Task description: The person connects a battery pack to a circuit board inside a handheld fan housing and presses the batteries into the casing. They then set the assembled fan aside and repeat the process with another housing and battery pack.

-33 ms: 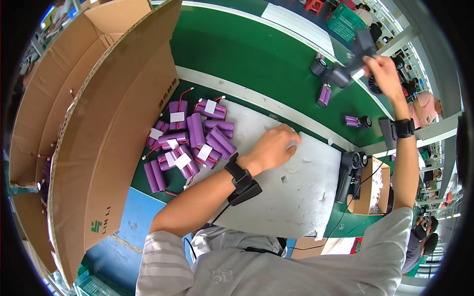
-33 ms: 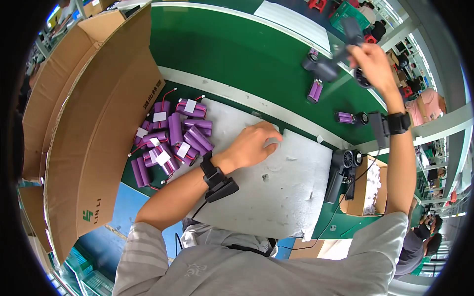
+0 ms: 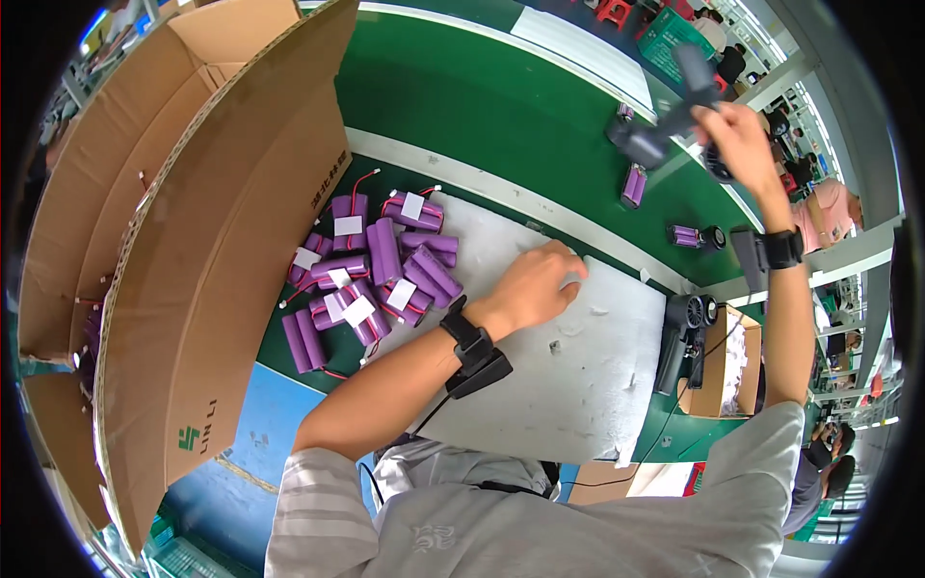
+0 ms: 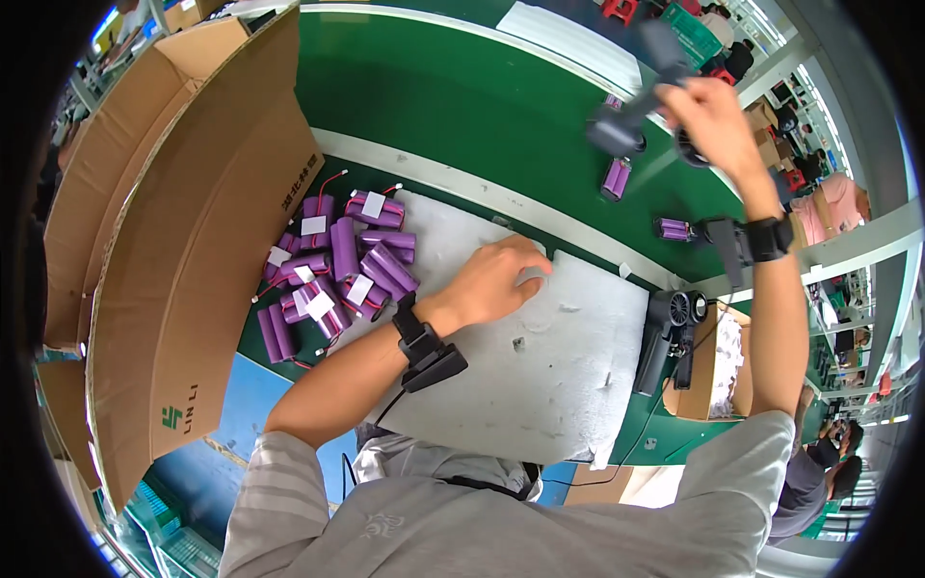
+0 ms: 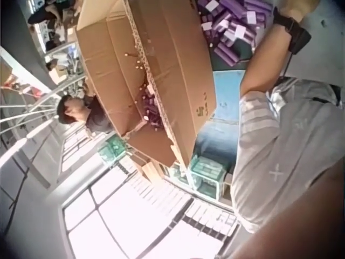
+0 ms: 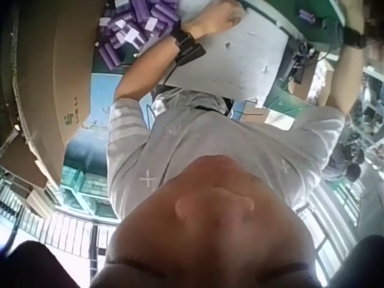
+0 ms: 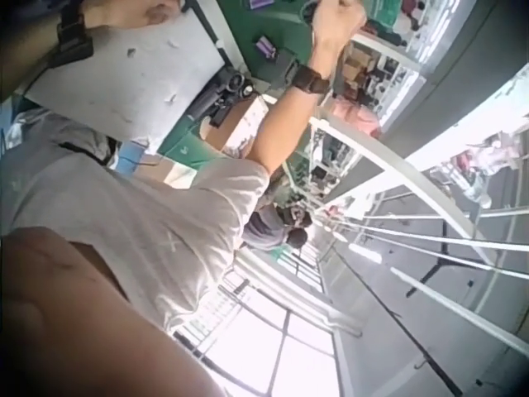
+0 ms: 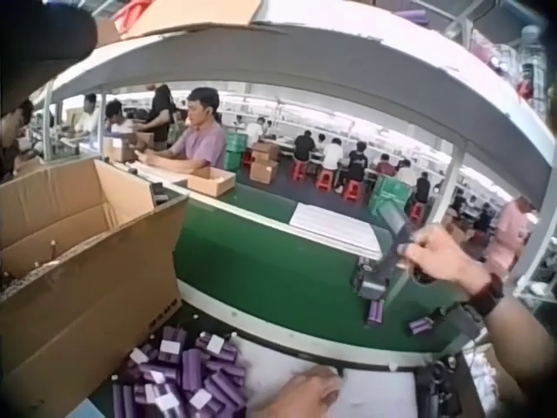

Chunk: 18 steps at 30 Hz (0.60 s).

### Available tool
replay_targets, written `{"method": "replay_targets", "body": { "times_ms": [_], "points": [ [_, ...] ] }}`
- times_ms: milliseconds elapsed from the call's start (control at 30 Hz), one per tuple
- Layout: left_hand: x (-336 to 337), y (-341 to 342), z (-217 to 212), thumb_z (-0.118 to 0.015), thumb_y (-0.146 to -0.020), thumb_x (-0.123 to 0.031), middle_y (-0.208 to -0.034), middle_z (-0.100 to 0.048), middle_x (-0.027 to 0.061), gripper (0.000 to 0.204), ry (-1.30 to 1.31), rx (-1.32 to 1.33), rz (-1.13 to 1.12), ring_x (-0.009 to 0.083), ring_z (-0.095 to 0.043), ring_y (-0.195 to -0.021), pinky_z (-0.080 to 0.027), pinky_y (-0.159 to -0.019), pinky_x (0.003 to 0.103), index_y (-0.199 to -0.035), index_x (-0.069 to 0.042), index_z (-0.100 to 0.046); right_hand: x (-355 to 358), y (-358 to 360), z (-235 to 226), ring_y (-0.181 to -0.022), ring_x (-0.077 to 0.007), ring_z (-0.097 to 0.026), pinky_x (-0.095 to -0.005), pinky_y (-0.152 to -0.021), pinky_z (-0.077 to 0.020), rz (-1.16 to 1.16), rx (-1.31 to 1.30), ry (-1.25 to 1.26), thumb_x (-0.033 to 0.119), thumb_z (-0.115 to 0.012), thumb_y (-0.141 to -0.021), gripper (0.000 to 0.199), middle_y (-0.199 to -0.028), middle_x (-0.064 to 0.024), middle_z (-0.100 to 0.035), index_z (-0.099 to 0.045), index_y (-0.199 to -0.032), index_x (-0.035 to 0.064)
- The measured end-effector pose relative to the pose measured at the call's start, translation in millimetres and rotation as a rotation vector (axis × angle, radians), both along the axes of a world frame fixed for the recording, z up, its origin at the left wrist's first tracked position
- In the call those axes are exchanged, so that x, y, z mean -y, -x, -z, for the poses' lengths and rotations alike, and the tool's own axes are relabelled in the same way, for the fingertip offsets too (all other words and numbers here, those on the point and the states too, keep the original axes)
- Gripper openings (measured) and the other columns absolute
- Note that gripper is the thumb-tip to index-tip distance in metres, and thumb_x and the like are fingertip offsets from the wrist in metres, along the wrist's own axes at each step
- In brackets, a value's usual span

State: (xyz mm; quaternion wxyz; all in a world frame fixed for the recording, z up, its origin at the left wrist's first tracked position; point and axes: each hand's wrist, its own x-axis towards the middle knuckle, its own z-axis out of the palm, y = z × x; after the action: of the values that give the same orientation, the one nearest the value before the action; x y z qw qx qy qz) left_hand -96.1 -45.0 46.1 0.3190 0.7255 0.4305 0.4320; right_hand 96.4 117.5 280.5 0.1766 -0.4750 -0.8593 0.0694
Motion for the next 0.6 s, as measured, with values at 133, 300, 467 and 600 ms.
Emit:
{"method": "replay_targets", "body": {
  "times_ms": [133,300,467,600],
  "points": [
    [15.3,7.6,0.6,-0.065,-0.081,-0.008,-0.103,-0.064,0.0144,0.017,-0.018,-0.013,-0.004,0.0344,-0.061,-0.099,-0.050,-0.087,0.043,-0.098,-0.005,-0.067,53.5,98.0,37.0,-0.054,-0.0141,-0.048,-0.0321,-0.052,-0.0365,-0.279,0.048,0.030,0.026,-0.066,-0.084,0.033,-0.055,-0.0050,-0.053,-0.060,-0.061,0.0026],
    [20.1,16.0,6.9,-0.065,-0.081,-0.010,-0.104,-0.064,0.0160,0.017,-0.025,-0.043,0.028,0.0354,-0.061,-0.099,-0.050,-0.088,0.043,-0.098,-0.006,-0.068,68.5,176.9,85.9,-0.067,-0.0288,-0.049,-0.0387,-0.067,-0.0413,-0.875,0.243,-0.470,0.025,-0.069,-0.076,0.028,-0.056,-0.0069,-0.054,-0.062,-0.061,0.0036],
    [31.6,24.8,9.0,-0.066,-0.080,-0.011,-0.105,-0.063,0.0182,0.018,0.001,-0.075,0.045,0.0360,-0.063,-0.099,-0.051,-0.088,0.043,-0.097,-0.007,-0.070,65.2,188.9,153.7,-0.072,-0.0256,-0.050,-0.0375,-0.074,-0.0413,-0.963,0.300,-0.493,0.027,-0.069,-0.074,0.027,-0.059,-0.0056,-0.056,-0.062,-0.060,0.0049],
    [32.6,24.3,4.3,-0.066,-0.079,-0.011,-0.104,-0.063,0.0170,0.018,0.003,-0.084,0.040,0.0349,-0.063,-0.099,-0.051,-0.088,0.042,-0.096,-0.008,-0.070,55.6,173.5,167.8,-0.075,-0.0256,-0.050,-0.0369,-0.078,-0.0412,-0.898,0.375,-0.493,0.028,-0.068,-0.072,0.025,-0.064,-0.0050,-0.059,-0.063,-0.060,0.0064]
  ]
}}
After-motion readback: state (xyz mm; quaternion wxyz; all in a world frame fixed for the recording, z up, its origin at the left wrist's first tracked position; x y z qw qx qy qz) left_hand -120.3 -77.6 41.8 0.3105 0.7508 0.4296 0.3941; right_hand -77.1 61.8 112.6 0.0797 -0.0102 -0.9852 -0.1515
